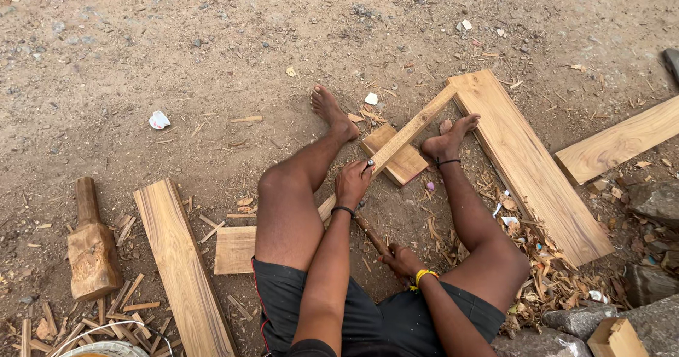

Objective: The person sits on the ground and uses a hammer to drive a nail into a small wooden block. The person holds the nail with one hand and strikes it repeatedly with the hammer in the other hand.

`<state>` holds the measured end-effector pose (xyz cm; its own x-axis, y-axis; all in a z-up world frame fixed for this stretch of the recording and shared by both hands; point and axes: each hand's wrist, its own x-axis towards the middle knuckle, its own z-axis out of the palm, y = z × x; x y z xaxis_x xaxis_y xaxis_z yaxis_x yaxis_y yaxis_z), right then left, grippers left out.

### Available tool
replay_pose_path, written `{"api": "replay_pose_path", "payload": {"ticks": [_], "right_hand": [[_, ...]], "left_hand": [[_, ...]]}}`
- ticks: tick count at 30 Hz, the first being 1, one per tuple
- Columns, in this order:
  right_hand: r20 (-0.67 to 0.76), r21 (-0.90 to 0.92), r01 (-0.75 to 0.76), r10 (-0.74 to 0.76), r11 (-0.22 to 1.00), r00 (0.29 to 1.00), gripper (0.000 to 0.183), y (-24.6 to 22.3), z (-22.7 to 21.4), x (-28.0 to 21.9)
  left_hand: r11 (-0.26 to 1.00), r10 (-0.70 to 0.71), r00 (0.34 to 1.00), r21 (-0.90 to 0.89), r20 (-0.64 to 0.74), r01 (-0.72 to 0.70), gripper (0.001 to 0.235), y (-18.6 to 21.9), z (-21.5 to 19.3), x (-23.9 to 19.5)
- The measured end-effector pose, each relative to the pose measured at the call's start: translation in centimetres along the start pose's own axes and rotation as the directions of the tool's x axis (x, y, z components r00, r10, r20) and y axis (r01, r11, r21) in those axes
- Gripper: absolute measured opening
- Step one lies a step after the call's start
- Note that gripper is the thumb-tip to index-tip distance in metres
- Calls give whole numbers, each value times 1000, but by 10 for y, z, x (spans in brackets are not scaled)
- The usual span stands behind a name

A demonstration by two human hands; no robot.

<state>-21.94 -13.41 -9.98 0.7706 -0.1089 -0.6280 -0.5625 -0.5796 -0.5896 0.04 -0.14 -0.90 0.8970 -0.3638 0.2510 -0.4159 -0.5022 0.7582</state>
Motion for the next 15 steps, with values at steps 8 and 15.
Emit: {"api": "replay_pose_path", "payload": {"ticks": [8,15], "right_hand": [[0,-79,19,-19,997,1000,48,-8,-3,-1],[-52,-69,25,-29,997,998,50,-22,-5,-11]], "left_hand": [[998,3,1000,62,10,-4,24,-11,11,5],[994,88,995,70,-44,-85,23,2,1,1]]}}
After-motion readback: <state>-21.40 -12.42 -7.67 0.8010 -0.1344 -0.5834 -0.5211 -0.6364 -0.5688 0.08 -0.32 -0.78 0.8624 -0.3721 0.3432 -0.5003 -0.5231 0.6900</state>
